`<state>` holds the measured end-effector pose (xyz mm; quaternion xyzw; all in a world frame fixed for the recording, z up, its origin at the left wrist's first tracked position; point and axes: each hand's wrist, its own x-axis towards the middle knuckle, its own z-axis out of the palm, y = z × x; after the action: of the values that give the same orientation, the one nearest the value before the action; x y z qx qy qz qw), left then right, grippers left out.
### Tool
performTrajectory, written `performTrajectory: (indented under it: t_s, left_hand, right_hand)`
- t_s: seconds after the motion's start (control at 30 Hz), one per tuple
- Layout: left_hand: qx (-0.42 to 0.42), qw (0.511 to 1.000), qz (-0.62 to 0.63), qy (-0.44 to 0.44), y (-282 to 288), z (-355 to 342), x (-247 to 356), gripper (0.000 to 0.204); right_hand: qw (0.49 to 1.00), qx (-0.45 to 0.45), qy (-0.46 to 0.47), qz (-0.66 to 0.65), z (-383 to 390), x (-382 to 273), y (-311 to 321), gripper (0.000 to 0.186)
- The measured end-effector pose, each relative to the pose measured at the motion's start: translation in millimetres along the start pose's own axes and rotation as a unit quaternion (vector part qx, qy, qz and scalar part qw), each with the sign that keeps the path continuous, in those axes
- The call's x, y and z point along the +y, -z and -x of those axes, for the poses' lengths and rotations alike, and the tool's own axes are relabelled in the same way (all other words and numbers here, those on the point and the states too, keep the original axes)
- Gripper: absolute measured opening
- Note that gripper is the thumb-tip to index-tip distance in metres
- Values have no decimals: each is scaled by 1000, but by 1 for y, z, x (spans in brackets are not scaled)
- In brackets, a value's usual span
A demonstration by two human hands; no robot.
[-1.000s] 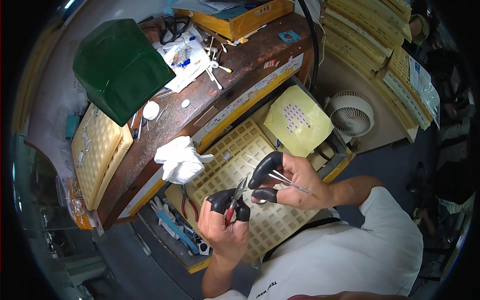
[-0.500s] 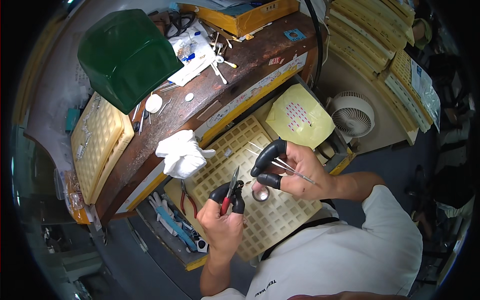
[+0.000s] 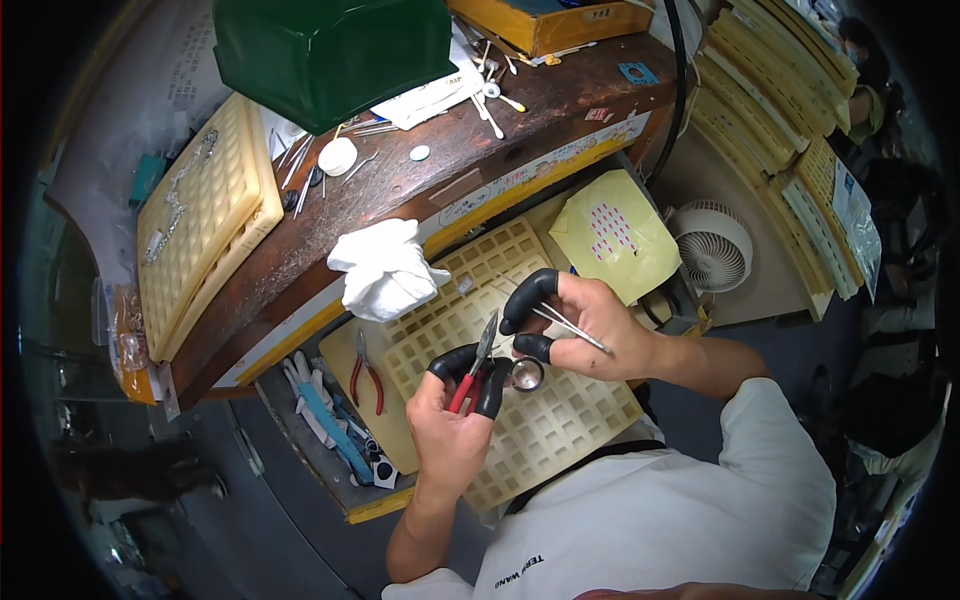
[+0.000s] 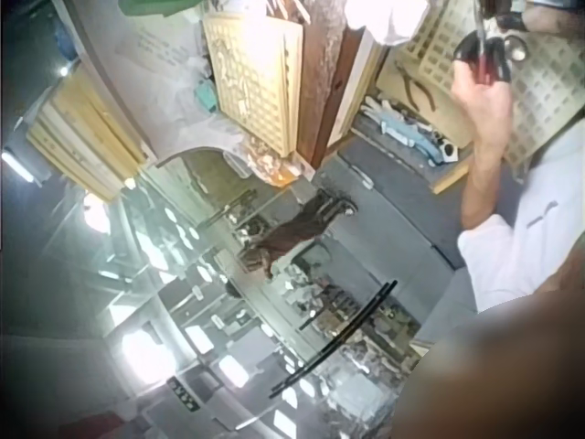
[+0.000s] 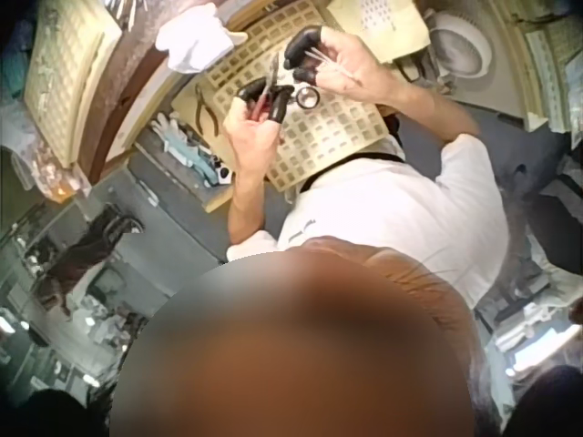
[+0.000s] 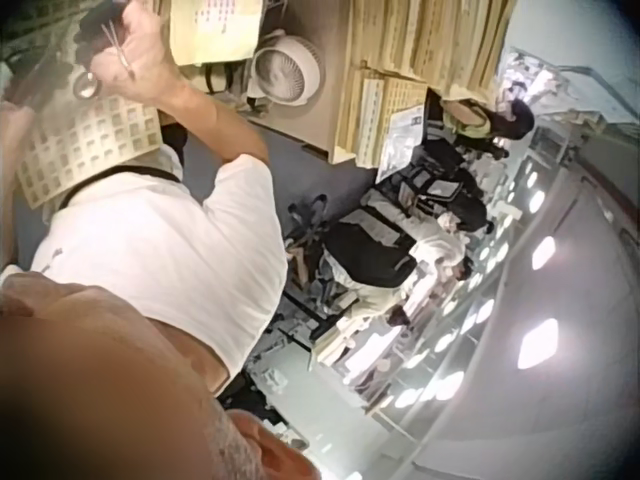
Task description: The person is meticulously setting small stones or crystals into a jewelry component using tweezers and specialized tools.
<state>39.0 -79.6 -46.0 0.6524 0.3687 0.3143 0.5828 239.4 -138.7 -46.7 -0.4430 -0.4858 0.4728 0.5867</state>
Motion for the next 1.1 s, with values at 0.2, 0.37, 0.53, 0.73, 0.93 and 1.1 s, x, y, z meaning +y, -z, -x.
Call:
performTrajectory:
  t_s: [0.2, 0.37, 0.53, 0.73, 0.93, 1.1]
  left_hand:
    - [-19, 999, -33, -21, 4, 3, -5, 28]
    - [-11, 983, -165, -76, 3, 6, 0, 29]
    - [-10, 973, -189, -135, -1, 4, 9, 41]
    - [3, 979, -163, -126, -2, 6, 2, 34]
    - [21, 999, -22, -13, -3, 6, 9, 44]
    - [3, 1000, 7, 3, 1, 6, 3, 29]
  right_hand:
    - [999, -29, -35, -11, -2, 1, -7, 27]
    - [998, -27, -49, 2, -1, 0, -7, 24]
    - [999, -27, -40, 13, 0, 4, -7, 21]
    - [998, -19, -47, -31, 3, 8, -6, 23]
    - [995, 21, -53, -82, 6, 7, -14, 24]
    - [993, 17, -68, -97, 7, 5, -16, 24]
